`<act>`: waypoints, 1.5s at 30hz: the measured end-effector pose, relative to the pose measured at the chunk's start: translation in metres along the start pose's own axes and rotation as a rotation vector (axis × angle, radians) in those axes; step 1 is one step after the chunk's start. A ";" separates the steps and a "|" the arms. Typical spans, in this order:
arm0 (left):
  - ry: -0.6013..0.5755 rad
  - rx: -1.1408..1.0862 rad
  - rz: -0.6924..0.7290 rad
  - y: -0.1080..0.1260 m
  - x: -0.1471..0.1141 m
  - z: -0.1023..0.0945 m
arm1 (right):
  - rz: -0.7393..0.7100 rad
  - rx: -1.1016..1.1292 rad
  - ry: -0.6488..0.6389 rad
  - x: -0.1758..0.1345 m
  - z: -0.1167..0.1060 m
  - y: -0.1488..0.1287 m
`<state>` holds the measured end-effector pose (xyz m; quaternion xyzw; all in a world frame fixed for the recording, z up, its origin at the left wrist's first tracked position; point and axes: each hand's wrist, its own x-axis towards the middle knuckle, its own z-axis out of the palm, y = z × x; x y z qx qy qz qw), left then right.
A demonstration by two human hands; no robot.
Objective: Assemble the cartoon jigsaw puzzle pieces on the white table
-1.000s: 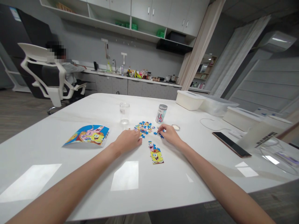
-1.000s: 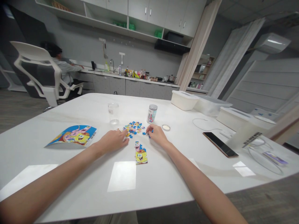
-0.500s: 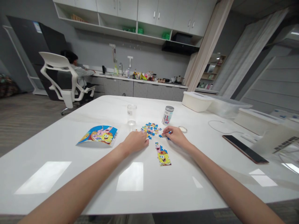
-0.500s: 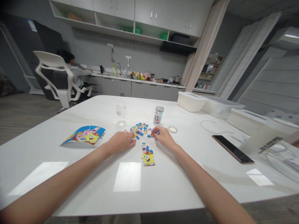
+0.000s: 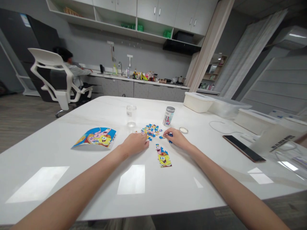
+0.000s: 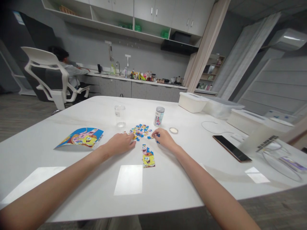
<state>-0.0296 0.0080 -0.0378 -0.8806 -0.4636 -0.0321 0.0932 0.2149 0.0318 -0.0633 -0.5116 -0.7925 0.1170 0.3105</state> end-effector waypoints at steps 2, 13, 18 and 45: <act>-0.010 0.004 -0.009 0.000 0.000 0.000 | 0.019 -0.011 0.002 0.001 -0.001 -0.001; -0.021 -0.001 -0.008 -0.002 0.001 -0.001 | 0.062 0.104 0.038 0.001 0.002 -0.006; -0.012 -0.002 -0.017 -0.002 0.001 0.000 | 0.196 0.301 0.060 0.007 0.001 -0.004; -0.022 0.005 -0.018 -0.004 0.001 0.001 | 0.105 0.123 0.067 0.004 -0.002 -0.002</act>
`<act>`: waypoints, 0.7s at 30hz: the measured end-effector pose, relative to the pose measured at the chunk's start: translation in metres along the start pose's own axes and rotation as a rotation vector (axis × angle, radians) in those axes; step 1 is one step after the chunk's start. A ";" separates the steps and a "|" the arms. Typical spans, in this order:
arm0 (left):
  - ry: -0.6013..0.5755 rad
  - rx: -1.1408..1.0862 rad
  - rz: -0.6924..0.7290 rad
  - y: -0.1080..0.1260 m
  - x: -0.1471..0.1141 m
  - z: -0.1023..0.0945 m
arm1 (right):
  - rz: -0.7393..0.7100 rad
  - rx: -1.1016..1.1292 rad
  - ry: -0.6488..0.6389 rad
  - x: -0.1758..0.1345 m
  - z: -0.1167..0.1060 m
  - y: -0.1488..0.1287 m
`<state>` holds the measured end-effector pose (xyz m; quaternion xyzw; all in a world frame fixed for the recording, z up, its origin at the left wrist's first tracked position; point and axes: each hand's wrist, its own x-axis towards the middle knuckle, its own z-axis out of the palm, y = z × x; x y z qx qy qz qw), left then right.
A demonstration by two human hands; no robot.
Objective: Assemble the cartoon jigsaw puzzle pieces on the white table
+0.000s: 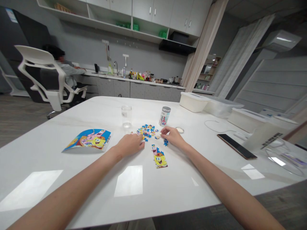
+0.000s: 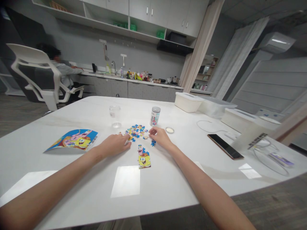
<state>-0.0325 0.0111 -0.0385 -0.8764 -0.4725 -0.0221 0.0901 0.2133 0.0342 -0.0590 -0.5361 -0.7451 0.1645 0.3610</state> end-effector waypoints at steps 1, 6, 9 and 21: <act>-0.001 0.003 -0.001 0.000 0.000 0.000 | 0.008 -0.005 0.001 0.000 0.000 0.001; -0.008 0.004 0.023 0.000 0.000 -0.002 | 0.014 -0.078 -0.001 0.001 -0.002 0.002; -0.007 0.001 0.016 0.000 0.000 -0.002 | -0.025 -0.089 -0.012 0.001 -0.002 0.001; -0.062 -0.001 -0.014 -0.016 -0.002 -0.013 | -0.046 -0.117 -0.015 -0.002 0.000 -0.005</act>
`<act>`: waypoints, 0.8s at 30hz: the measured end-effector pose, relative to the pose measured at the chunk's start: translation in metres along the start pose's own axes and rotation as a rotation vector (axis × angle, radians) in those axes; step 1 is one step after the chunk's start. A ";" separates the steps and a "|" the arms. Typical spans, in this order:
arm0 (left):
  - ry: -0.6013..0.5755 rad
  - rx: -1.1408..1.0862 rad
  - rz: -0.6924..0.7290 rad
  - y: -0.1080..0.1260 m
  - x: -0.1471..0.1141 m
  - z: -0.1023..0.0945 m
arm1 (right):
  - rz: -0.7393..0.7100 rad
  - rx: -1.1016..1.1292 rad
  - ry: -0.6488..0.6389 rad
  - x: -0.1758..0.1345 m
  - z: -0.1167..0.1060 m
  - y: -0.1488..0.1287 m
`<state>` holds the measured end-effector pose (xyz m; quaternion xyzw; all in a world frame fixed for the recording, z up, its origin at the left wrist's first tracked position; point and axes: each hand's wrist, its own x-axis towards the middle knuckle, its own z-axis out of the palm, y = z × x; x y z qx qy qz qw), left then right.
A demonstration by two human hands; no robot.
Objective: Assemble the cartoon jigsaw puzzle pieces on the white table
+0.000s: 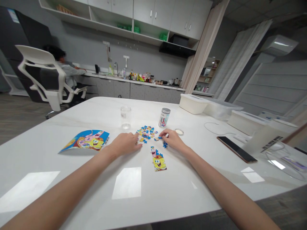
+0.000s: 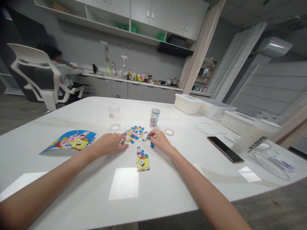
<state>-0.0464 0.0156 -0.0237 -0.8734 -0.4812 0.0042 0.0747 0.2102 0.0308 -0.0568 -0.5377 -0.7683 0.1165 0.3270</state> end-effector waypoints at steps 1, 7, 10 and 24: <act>-0.022 -0.003 -0.013 -0.008 0.000 -0.003 | -0.004 -0.005 0.004 0.000 0.000 0.000; -0.173 -0.087 0.055 -0.061 -0.005 -0.015 | -0.036 -0.031 -0.020 -0.002 0.003 0.002; -0.174 -0.136 0.038 -0.071 -0.006 -0.012 | -0.036 -0.042 -0.035 -0.003 0.002 0.000; -0.157 -0.148 0.065 -0.049 0.000 -0.005 | -0.016 -0.065 -0.070 -0.004 0.002 -0.005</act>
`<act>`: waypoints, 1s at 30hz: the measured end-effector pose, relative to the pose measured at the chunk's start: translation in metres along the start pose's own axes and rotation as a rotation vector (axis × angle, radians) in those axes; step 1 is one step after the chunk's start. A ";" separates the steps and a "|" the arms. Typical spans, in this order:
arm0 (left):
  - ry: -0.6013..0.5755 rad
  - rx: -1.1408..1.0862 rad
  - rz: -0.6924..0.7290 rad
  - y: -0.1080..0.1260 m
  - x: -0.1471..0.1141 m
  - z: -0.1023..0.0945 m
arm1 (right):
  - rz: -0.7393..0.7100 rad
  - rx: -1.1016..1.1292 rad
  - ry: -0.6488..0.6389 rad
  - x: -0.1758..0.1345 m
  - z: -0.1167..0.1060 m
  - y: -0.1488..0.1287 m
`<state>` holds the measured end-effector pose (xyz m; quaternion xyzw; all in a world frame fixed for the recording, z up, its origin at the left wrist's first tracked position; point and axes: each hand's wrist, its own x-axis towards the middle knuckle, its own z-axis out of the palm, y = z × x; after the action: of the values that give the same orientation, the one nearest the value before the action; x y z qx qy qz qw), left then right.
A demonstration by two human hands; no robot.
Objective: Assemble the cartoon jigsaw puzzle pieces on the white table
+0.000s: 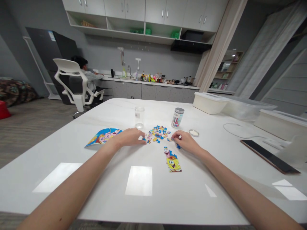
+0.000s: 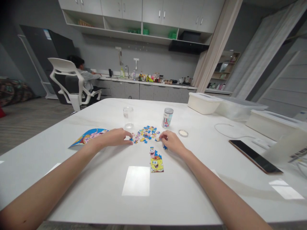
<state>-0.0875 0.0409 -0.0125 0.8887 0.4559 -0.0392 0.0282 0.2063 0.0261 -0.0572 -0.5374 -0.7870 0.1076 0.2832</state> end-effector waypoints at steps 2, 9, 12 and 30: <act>-0.002 -0.005 0.027 0.004 -0.001 -0.002 | 0.003 0.000 -0.001 0.000 -0.001 -0.001; 0.035 -0.016 -0.072 0.001 0.000 0.002 | -0.005 0.000 0.006 0.000 -0.001 0.000; -0.023 -0.081 -0.050 0.000 0.000 0.003 | 0.004 -0.003 -0.001 -0.001 -0.001 0.000; 0.035 -0.106 -0.022 -0.005 0.001 0.002 | -0.002 0.001 -0.015 0.000 -0.001 0.000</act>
<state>-0.0911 0.0447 -0.0146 0.8815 0.4674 0.0004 0.0670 0.2072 0.0256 -0.0562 -0.5355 -0.7898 0.1116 0.2774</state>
